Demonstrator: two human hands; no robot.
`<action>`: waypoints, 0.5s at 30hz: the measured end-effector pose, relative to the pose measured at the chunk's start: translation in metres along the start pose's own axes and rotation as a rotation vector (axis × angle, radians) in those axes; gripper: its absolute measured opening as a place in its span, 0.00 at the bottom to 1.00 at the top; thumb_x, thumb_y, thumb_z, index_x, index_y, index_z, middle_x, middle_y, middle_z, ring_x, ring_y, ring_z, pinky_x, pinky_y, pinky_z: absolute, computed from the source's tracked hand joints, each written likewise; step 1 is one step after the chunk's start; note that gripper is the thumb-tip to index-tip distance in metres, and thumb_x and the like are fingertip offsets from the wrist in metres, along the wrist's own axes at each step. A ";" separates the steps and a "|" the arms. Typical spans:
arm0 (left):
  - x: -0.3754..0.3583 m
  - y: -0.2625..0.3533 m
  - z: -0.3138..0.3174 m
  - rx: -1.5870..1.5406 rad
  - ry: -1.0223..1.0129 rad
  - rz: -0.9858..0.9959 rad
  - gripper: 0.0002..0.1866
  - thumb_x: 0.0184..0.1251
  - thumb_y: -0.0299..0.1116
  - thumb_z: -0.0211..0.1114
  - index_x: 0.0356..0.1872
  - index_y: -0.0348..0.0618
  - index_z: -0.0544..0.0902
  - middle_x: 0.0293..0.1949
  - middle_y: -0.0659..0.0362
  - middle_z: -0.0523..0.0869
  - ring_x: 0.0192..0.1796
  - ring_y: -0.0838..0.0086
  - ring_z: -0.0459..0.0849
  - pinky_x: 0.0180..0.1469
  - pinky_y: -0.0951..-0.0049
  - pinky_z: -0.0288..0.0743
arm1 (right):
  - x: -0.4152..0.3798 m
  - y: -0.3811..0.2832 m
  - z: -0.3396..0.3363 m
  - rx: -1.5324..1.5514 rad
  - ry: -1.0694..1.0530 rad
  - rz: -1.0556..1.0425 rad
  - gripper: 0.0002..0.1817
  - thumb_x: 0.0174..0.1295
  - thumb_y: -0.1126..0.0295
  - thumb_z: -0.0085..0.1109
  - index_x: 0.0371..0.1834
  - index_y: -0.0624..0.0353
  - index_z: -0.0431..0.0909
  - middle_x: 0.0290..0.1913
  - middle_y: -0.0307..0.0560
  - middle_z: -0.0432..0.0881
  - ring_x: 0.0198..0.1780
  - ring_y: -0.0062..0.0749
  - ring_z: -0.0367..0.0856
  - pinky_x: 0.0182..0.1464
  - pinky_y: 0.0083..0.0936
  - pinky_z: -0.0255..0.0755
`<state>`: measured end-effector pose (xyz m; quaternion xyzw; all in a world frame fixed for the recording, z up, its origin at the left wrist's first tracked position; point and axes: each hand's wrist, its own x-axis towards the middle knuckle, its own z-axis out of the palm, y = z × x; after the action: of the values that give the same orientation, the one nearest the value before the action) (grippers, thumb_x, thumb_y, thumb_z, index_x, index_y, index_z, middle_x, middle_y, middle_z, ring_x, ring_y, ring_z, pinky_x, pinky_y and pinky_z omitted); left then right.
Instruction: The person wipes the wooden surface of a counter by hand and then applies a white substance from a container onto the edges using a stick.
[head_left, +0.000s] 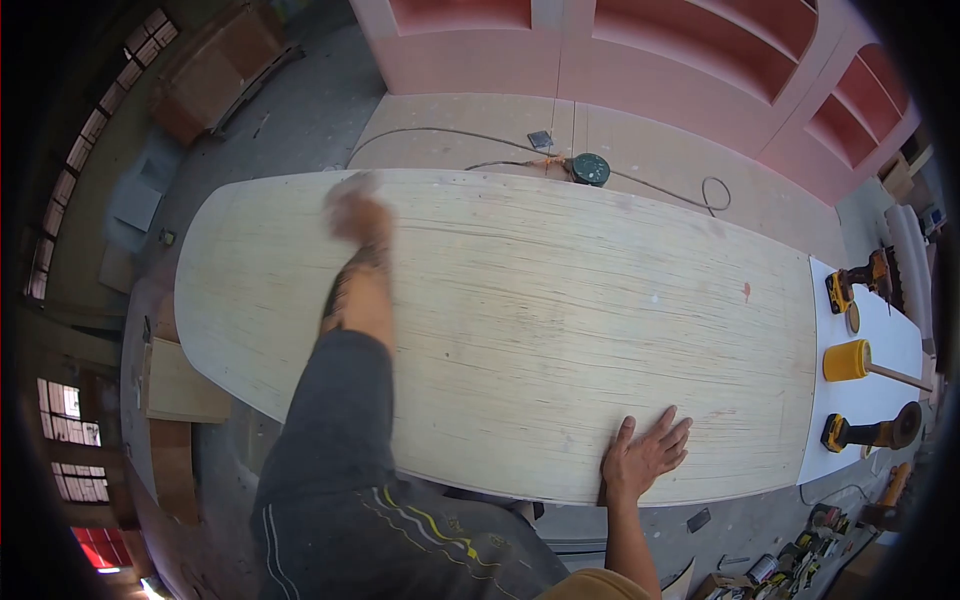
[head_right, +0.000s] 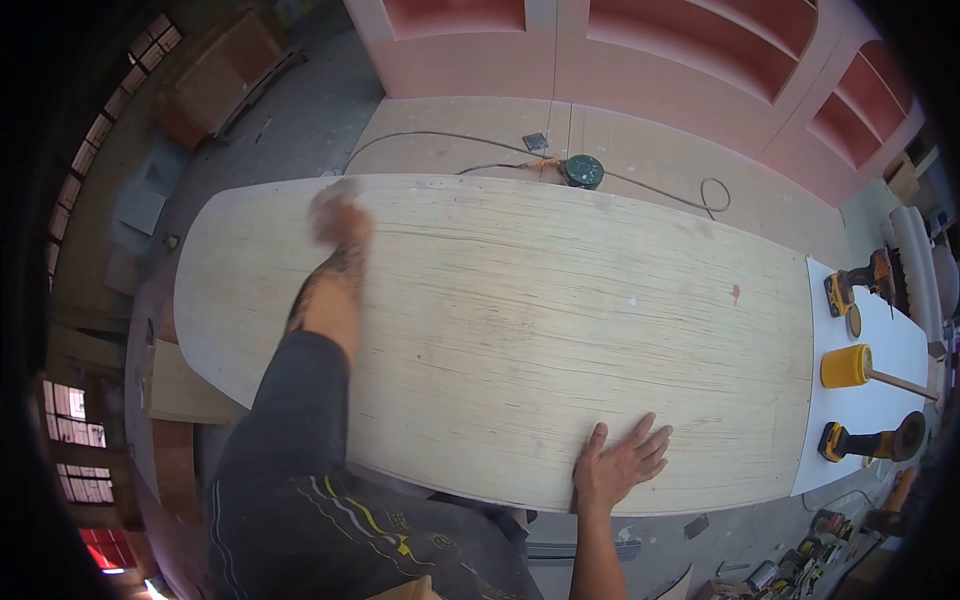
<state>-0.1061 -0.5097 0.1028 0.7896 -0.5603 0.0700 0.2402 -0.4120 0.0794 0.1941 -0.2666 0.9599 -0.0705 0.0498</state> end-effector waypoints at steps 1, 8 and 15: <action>-0.022 0.067 0.030 -0.046 0.007 0.411 0.23 0.81 0.41 0.60 0.70 0.42 0.81 0.69 0.40 0.83 0.72 0.48 0.81 0.73 0.33 0.67 | -0.001 0.002 0.001 0.004 0.000 0.003 0.49 0.80 0.38 0.49 0.92 0.61 0.49 0.90 0.71 0.42 0.91 0.65 0.38 0.89 0.66 0.29; -0.295 0.368 -0.195 -0.974 -0.712 1.260 0.28 0.92 0.43 0.52 0.86 0.56 0.66 0.89 0.51 0.60 0.90 0.51 0.57 0.88 0.30 0.43 | -0.001 0.004 0.004 -0.013 0.020 0.026 0.43 0.83 0.41 0.47 0.92 0.54 0.51 0.92 0.65 0.45 0.91 0.60 0.42 0.90 0.61 0.32; -0.249 0.205 -0.114 -0.735 -0.655 1.726 0.22 0.83 0.43 0.63 0.73 0.53 0.80 0.75 0.54 0.81 0.81 0.56 0.74 0.82 0.37 0.63 | -0.001 0.000 0.001 0.041 0.027 0.041 0.44 0.80 0.46 0.55 0.91 0.59 0.53 0.91 0.69 0.45 0.90 0.63 0.44 0.89 0.64 0.35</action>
<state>-0.3663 -0.2984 0.1694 -0.0317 -0.9686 -0.1787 0.1700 -0.4114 0.0797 0.1928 -0.2449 0.9641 -0.0929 0.0438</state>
